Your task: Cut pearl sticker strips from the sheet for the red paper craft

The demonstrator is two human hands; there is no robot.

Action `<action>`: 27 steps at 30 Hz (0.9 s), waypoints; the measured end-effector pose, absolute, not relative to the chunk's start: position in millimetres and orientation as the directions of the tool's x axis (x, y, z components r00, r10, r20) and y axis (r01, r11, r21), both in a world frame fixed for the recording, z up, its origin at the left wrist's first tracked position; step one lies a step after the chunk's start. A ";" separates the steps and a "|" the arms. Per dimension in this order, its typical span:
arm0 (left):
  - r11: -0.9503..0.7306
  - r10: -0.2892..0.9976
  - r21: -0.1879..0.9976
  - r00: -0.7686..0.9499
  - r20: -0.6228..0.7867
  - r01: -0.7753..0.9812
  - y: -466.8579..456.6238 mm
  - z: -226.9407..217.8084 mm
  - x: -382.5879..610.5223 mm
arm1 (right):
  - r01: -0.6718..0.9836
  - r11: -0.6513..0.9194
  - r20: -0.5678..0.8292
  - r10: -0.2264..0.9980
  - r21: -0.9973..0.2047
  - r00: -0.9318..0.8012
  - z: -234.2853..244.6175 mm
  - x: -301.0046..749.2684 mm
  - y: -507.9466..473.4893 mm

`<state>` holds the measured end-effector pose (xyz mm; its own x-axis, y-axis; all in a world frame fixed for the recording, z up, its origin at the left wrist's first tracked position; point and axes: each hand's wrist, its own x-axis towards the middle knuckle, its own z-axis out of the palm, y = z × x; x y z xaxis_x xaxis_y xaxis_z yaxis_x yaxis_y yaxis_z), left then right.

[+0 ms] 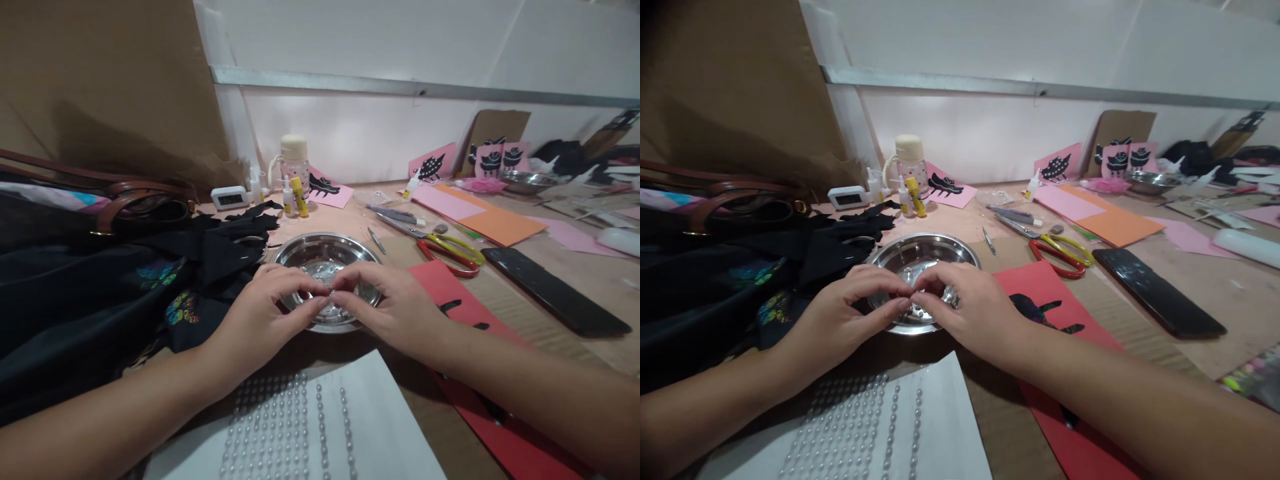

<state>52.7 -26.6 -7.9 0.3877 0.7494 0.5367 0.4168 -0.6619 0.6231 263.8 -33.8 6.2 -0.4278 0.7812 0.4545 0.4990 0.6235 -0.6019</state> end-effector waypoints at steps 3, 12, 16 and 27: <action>-0.665 0.746 0.620 0.404 0.529 0.416 -27.3 -6.6 53.0 | 0.460 0.585 0.421 0.807 -0.668 -0.415 8.3 263.0 -34.3; -0.679 0.733 0.616 0.413 0.540 0.400 -27.0 -5.5 54.6 | 0.396 0.509 0.350 0.843 -0.764 -0.408 9.4 263.1 -36.4; -0.683 0.730 0.605 0.413 0.544 0.410 -28.3 -6.0 54.3 | 0.385 0.494 0.334 0.848 -0.779 -0.412 8.2 262.2 -36.4; -0.670 0.742 0.619 0.402 0.537 0.410 -27.9 -5.8 53.7 | 0.386 0.476 0.324 0.859 -0.790 -0.397 10.5 262.8 -38.1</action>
<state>53.7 -27.9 -5.8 0.4017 0.7420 0.5367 0.4103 -0.6698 0.6189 262.8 -38.1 10.5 -0.3966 0.8591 0.3235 0.3862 0.4758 -0.7902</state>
